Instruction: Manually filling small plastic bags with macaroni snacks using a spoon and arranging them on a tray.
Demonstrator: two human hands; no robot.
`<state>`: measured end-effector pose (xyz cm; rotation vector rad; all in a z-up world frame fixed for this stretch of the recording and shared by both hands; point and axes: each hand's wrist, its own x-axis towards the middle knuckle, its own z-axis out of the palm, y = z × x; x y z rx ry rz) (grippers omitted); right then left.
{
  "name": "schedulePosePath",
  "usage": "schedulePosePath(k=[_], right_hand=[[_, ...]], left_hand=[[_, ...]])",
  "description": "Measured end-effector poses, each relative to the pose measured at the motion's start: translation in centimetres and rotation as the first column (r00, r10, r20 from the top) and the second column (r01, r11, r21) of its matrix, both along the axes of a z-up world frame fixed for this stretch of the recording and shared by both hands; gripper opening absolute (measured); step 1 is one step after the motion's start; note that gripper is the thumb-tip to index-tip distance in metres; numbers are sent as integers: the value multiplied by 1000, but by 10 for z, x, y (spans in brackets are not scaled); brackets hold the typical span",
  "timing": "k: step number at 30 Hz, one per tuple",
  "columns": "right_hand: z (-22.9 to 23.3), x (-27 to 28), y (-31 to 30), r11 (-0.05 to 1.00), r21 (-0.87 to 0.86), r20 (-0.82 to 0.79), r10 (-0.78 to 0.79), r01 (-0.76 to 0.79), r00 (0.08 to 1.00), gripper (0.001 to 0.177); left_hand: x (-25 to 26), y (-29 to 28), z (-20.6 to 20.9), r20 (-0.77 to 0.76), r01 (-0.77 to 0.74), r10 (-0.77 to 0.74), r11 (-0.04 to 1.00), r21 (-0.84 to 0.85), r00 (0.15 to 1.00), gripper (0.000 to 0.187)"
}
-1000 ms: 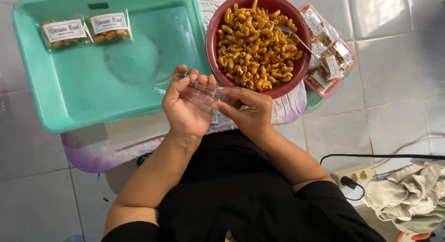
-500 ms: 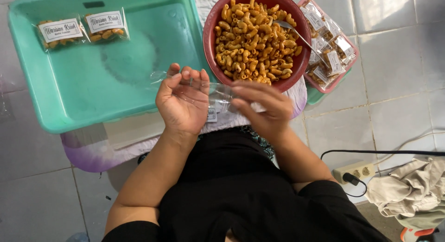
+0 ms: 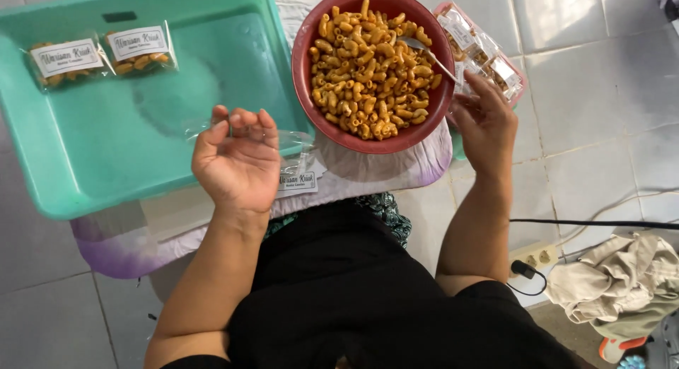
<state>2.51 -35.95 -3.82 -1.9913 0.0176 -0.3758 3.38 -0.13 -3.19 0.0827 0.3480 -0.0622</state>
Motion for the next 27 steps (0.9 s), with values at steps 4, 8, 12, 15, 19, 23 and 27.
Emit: schedulePosePath(k=[4,8,12,15,19,23,27], right_hand=[[-2,5,1,996,39,153,-89,84,984,28],[0,27,4,995,95,317,-37,7,948,18],[6,48,13,990,86,482,61,-116,874,13],[37,32,27,998,-43,584,-10,43,812,20],[37,16,22,990,-130,711,50,60,701,12],[28,16,42,988,-152,685,128,-32,717,24],[18,30,58,967,-254,740,202,-12,642,30]], left_hand=[[-1,1,4,-15,-12,12,1000,20,1000,16],[0,1,2,-11,0,0,1000,3,1000,16],[-1,4,-1,5,18,-18,1000,-14,1000,16],[-2,6,0,1,0,0,1000,-3,1000,17],[-1,8,-1,-6,-8,8,1000,-7,1000,18],[0,10,-12,-47,-25,27,998,50,999,17],[1,11,-17,-98,-43,53,994,97,994,16]])
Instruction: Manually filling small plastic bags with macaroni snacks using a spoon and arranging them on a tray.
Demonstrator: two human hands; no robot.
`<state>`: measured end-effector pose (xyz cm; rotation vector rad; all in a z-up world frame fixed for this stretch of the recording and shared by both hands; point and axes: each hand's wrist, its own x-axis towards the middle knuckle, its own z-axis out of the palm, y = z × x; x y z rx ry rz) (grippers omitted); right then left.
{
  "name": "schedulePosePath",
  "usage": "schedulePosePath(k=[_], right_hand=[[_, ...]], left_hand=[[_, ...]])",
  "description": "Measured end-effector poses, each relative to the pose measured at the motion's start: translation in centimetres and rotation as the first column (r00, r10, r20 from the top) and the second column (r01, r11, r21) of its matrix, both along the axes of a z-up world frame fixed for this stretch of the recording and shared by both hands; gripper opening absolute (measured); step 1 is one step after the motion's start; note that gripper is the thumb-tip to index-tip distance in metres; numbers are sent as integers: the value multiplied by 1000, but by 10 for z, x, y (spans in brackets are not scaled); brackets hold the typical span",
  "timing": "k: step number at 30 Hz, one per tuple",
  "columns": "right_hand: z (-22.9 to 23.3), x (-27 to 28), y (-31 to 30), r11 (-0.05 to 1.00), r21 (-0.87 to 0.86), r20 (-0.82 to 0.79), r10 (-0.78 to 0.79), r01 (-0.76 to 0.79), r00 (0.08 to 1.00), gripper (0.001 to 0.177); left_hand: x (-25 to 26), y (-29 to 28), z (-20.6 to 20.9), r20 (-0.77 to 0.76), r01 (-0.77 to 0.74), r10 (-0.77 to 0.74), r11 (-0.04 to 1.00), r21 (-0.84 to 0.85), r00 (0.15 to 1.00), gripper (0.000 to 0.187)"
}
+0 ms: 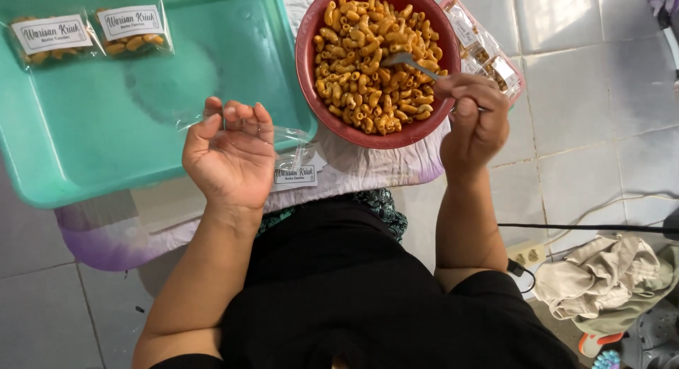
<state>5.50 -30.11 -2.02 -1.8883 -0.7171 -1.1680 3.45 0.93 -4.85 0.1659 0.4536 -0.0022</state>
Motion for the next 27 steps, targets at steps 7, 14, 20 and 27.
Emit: schedulePosePath(k=[7,14,20,27], right_hand=[[6,1,-4,999,-35,-46,29,-31,999,30],[7,-16,-25,999,23,-116,-30,33,993,29],[19,-36,-52,969,110,-132,-207,222,969,13],[14,-38,-57,904,105,-163,-396,415,904,15]], left_hand=[[3,3,-5,2,9,-9,1000,-7,1000,18],[3,2,-3,18,11,-11,1000,-10,1000,18],[-3,-4,17,108,49,-38,994,-99,993,17],[-2,-4,14,108,52,-41,993,-106,993,17]])
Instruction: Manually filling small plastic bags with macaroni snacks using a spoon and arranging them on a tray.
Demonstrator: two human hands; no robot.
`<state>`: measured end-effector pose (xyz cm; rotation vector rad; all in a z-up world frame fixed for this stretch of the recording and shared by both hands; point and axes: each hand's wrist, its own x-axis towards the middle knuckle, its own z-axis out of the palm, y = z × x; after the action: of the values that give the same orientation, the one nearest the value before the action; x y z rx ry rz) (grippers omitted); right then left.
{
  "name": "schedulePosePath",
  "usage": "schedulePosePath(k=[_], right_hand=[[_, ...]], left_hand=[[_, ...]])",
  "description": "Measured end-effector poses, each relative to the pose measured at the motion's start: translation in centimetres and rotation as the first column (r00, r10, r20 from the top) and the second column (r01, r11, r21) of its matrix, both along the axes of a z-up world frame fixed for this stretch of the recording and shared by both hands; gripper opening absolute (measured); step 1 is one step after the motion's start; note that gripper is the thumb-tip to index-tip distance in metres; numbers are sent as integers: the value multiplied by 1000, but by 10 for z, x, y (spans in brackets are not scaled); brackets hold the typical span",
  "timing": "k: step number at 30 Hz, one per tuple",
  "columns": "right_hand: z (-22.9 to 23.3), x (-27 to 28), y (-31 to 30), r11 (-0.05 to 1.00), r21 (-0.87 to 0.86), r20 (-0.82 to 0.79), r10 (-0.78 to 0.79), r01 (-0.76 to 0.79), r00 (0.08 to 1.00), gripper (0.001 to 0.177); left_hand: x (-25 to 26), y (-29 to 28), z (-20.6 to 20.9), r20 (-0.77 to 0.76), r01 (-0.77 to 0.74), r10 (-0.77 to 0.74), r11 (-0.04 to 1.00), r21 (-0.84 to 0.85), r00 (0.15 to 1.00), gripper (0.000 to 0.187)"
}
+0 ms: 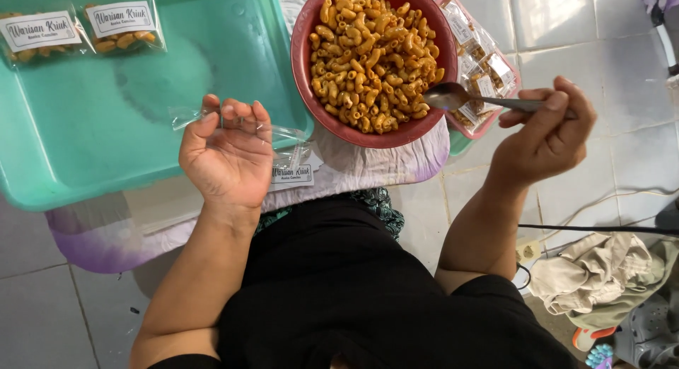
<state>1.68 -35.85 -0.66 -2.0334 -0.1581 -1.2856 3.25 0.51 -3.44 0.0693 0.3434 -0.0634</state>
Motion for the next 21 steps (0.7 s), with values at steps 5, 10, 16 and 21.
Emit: schedulePosePath(k=[5,10,16,21], right_hand=[[-13,5,10,995,86,-73,52,-46,996,16],[-20,5,16,949,306,-95,113,-79,989,18],[-49,18,5,910,405,-27,113,-93,993,25],[-60,17,0,858,503,-17,125,-100,992,27]], left_hand=[[-1,-2,3,-26,-13,13,1000,15,1000,19],[-2,-3,5,-14,-7,7,1000,15,1000,17],[4,2,-20,-88,-22,31,995,98,996,20],[2,1,-19,-84,-28,35,995,91,996,20]])
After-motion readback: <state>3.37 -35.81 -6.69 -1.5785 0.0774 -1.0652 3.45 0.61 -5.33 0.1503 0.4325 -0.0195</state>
